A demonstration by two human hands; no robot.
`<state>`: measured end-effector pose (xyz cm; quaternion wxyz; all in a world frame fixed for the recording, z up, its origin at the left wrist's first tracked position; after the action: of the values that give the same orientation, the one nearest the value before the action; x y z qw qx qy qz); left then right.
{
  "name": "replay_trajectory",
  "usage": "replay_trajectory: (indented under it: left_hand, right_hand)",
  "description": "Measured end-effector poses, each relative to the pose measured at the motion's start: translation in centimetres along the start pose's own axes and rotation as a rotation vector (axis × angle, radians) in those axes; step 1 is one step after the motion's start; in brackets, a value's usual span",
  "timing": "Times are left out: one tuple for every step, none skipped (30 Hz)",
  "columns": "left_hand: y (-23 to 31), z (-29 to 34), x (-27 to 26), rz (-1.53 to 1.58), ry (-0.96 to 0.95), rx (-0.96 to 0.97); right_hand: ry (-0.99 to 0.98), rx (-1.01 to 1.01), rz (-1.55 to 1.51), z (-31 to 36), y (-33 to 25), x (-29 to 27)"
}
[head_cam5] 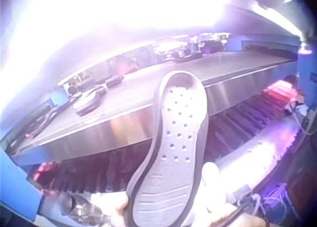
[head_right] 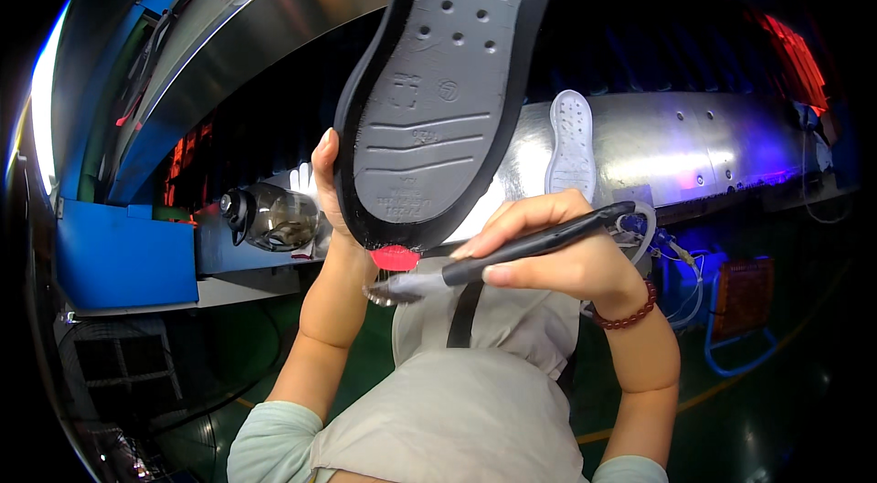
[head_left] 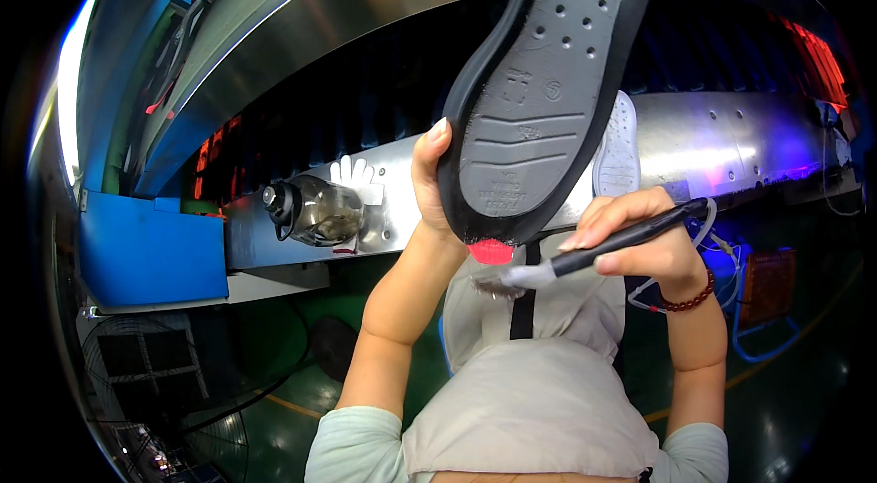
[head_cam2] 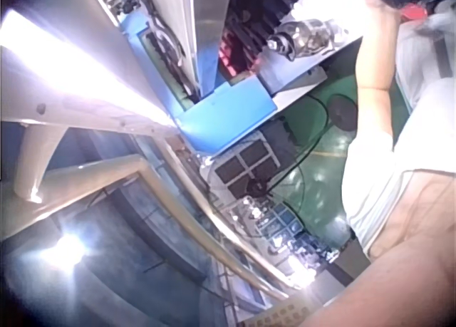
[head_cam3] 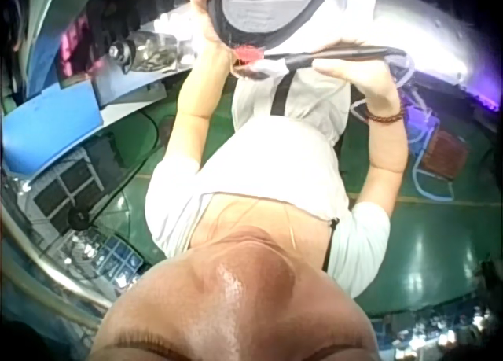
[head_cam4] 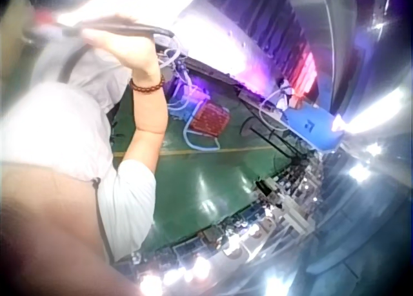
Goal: The person picks up a shoe insole from a conveyor belt and uses a brush to scrub its surface. They repeatedly rotate the insole to clean different areas and then place it back on the belt. The process is repeated for multiple insoles.
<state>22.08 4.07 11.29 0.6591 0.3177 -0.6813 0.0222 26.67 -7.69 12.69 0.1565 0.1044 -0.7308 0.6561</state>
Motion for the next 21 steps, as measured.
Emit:
replay_trajectory:
  left_hand:
    - [-0.1,-0.1,-0.2,0.007,0.018,-0.028]
    - [-0.4,0.0,-0.2,0.002,0.056,-0.057]
    - [-0.7,0.0,0.1,-0.004,0.093,-0.087]
    - [-1.0,0.1,0.1,-0.009,0.130,-0.118]
    - [-1.3,0.0,0.9,0.056,0.074,-0.155]
    - [-1.8,0.1,0.8,0.028,0.090,-0.224]
    - [-2.2,0.3,0.8,0.000,0.106,-0.294]
    - [-2.5,0.6,0.6,-0.029,0.126,-0.359]
    - [-2.9,0.8,1.2,0.024,0.080,-0.430]
    - [-3.1,0.9,0.7,-0.037,0.052,-0.464]
    - [-3.0,1.0,0.2,-0.128,0.113,-0.474]
    - [-2.8,1.2,-0.1,-0.220,0.174,-0.484]
    - [-2.8,1.3,0.0,-0.242,0.196,-0.505]
    - [-3.0,1.4,0.1,-0.258,0.217,-0.526]
    - [-3.2,1.6,-0.1,-0.275,0.238,-0.548]
    - [-3.3,1.6,-0.4,-0.287,0.252,-0.570]
    - [-3.3,1.9,-0.8,-0.346,0.248,-0.596]
    - [-3.3,2.2,-1.1,-0.405,0.243,-0.623]
    - [-3.3,2.5,-1.3,-0.386,0.261,-0.634]
    - [-3.3,2.8,-1.5,-0.368,0.282,-0.645]
    - [-3.3,3.0,-1.6,-0.351,0.302,-0.655]
  right_hand:
    - [0.026,-0.031,-0.070,0.1,-0.3,-0.5]
    - [0.052,-0.058,-0.140,0.2,-0.7,-1.0]
    - [0.146,-0.113,-0.150,0.2,-1.6,-1.9]
    - [0.221,-0.023,-0.047,0.1,-2.0,-2.4]
    - [0.213,0.086,0.084,-0.2,-2.0,-2.4]
    - [0.205,0.196,0.215,-0.5,-1.6,-2.5]
    - [0.107,0.122,0.314,-1.0,-2.1,-2.0]
    - [0.001,0.049,0.410,-1.3,-2.4,-1.2]
    - [-0.096,0.075,0.479,-1.4,-2.3,-0.2]
    - [-0.169,0.070,0.533,-1.4,-2.6,0.4]
    - [-0.242,0.059,0.539,-1.4,-3.1,0.8]
    - [-0.315,0.049,0.543,-1.2,-3.4,1.1]
    - [-0.237,0.031,0.454,-1.3,-3.7,0.3]
    - [-0.110,0.039,0.456,-1.4,-4.0,-0.7]
    - [-0.123,0.070,0.519,-1.5,-3.6,-0.7]
    - [-0.136,0.101,0.582,-1.8,-2.9,-0.8]
    - [-0.224,0.069,0.600,-1.8,-2.4,0.0]
    - [-0.281,0.119,0.638,-1.8,-1.9,0.5]
    - [-0.347,0.149,0.708,-1.4,-1.8,0.8]
    - [-0.416,0.177,0.775,-1.1,-1.5,1.0]
    - [-0.432,0.126,0.763,-0.9,-1.9,1.0]
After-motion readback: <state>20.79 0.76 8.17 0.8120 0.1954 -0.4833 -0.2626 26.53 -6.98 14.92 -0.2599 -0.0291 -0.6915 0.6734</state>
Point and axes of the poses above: each hand's wrist, its own z-axis away from the middle knuckle, its own x-axis out of the palm, y = z × x, the point moved 9 cm from there along -z, towards the middle knuckle, and after that the axes turned 6 degrees about x, right-handed, at the moved point
